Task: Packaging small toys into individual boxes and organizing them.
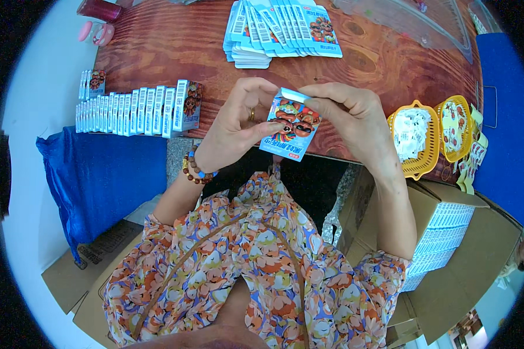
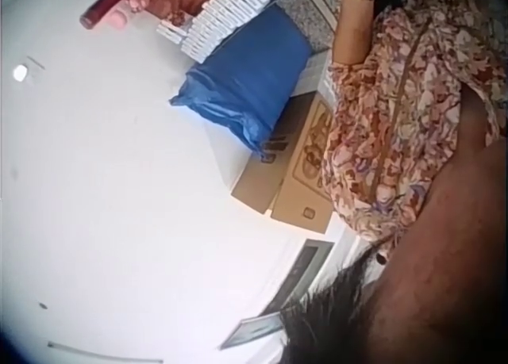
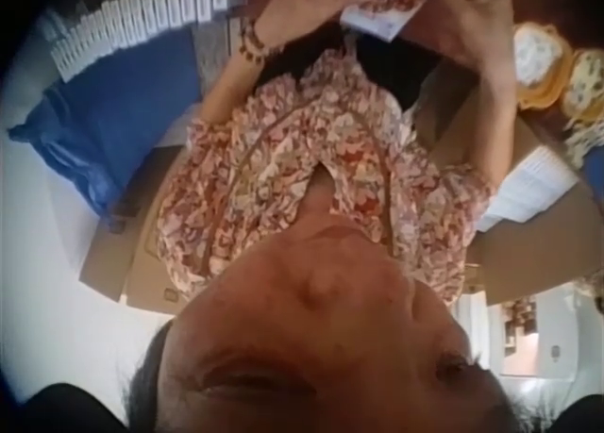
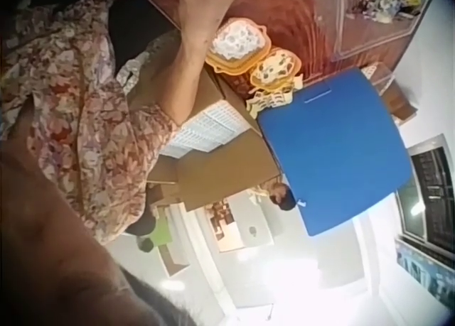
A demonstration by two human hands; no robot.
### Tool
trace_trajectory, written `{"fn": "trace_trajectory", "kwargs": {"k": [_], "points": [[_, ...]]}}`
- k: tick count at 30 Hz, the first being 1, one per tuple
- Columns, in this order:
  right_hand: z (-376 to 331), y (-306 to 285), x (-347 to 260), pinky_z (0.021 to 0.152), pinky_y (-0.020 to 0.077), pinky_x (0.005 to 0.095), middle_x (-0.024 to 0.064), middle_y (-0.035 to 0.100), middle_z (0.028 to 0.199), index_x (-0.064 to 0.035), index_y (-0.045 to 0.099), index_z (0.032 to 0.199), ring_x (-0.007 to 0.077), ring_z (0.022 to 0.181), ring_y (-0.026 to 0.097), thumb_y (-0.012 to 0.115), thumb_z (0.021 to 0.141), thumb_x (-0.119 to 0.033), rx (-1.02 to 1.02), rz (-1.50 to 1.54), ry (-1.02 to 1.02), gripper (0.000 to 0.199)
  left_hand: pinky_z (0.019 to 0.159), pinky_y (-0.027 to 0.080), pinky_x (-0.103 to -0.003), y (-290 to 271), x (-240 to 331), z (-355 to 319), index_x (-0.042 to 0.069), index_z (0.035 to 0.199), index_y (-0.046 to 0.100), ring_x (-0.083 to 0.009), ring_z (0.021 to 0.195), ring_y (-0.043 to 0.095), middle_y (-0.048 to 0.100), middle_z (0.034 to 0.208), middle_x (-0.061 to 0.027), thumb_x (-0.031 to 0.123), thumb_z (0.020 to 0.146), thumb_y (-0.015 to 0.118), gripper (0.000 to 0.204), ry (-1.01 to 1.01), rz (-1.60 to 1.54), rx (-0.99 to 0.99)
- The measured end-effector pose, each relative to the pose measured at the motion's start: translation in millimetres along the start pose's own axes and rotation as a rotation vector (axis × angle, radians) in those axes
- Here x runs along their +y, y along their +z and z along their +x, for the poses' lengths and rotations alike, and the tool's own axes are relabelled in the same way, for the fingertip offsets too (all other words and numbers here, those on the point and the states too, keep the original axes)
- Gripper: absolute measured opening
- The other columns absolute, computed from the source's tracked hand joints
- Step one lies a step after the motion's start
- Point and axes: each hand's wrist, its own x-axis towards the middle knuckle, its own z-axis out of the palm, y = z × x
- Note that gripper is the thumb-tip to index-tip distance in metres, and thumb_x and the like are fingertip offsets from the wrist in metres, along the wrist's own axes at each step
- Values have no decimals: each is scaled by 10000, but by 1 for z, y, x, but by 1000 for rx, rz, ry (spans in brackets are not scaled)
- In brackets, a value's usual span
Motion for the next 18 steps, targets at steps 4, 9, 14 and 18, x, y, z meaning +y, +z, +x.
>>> {"fn": "trace_trajectory", "kwargs": {"k": [4,9,14,18], "points": [[-3,0,2,878,533,254,81,750,1059,11,725,1154,115,972,673,650,925,17,15,-51,44,241,782,572,-323,1,0,-2,60,1343,366,-191,973,697,637,1153,-149,21,905,687,545,-40,20,-2],[-3,7,-8,840,554,262,103,763,1018,26,724,1121,110,931,688,653,920,13,43,-325,-42,214,789,574,-346,0,3,-2,66,1373,366,-214,981,705,648,1125,-150,32,888,704,592,-53,94,2],[-1,8,-12,839,568,292,135,760,1004,25,721,1101,162,939,721,662,889,25,13,-484,-81,221,816,574,-359,0,5,-2,82,1430,367,-236,973,712,661,1126,-146,47,868,718,664,-68,173,-20],[-1,7,-13,859,573,332,159,746,1045,11,717,1119,237,1000,728,663,875,27,-38,-600,-197,250,849,569,-357,3,2,-2,91,1454,437,-243,1018,704,648,1207,-163,85,868,721,651,-55,228,10]]}}
